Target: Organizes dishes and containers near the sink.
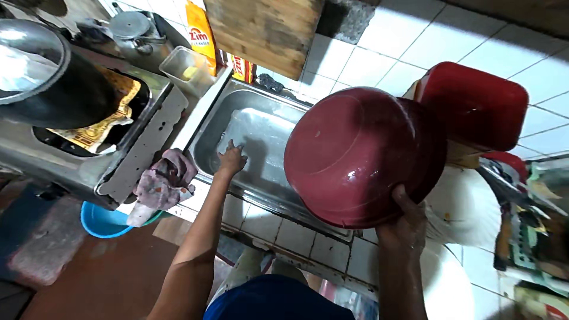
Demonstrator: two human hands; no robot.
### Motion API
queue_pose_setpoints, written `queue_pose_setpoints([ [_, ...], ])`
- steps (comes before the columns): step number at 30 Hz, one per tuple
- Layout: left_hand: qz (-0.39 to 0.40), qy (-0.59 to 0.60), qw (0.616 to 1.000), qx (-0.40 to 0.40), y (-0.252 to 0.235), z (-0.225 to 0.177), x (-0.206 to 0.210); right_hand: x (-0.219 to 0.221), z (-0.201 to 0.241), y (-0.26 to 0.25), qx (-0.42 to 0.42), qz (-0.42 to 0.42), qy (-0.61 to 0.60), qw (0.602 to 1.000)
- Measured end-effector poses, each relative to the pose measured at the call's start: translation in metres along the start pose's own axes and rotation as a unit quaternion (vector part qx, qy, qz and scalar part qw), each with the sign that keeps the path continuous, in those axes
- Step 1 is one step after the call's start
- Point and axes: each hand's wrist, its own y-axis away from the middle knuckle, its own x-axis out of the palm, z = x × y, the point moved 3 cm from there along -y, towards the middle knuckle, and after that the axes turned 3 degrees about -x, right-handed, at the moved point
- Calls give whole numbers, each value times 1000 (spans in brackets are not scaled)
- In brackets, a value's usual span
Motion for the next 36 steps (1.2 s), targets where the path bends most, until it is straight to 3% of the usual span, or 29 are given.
queue_pose_setpoints([
  [3, -13, 23, 1000, 15, 2, -2, -1, 7, 0, 3, -46, 23, 70, 996],
  [5, -24, 30, 999, 13, 2, -1, -3, 12, -2, 5, -98, 86, 124, 984],
  [8, -31, 37, 999, 6, 3, 3, -6, 15, -10, 7, -163, 173, 262, 935],
  [12, -26, 58, 998, 7, 10, 11, -2, 19, -30, 10, -175, 268, 481, 816],
  [16, -26, 106, 993, 39, 34, 10, -3, 30, -73, 22, -150, 370, 577, 712],
  [19, -26, 100, 994, 33, 35, 9, 0, 31, -108, 25, -26, 433, 672, 600],
  [21, -32, 116, 992, 34, 36, 4, 3, 27, -133, 22, 36, 464, 692, 551],
  [25, -44, 198, 978, 48, 46, -14, 15, 11, -173, 17, 57, 494, 652, 572],
  [28, -30, 198, 978, 50, 55, -39, 22, 9, -166, 8, 81, 505, 612, 603],
  [30, -80, 177, 976, 95, 62, -61, 23, 11, -134, 5, 56, 510, 580, 633],
  [32, -175, 170, 955, 167, 77, -88, 22, 1, -84, 12, 6, 492, 529, 691],
  [34, -245, 187, 917, 253, 101, -125, 25, -31, -33, 20, -100, 389, 487, 775],
  [36, -209, 222, 893, 331, 125, -174, 37, -76, 23, 18, -163, 250, 518, 802],
])
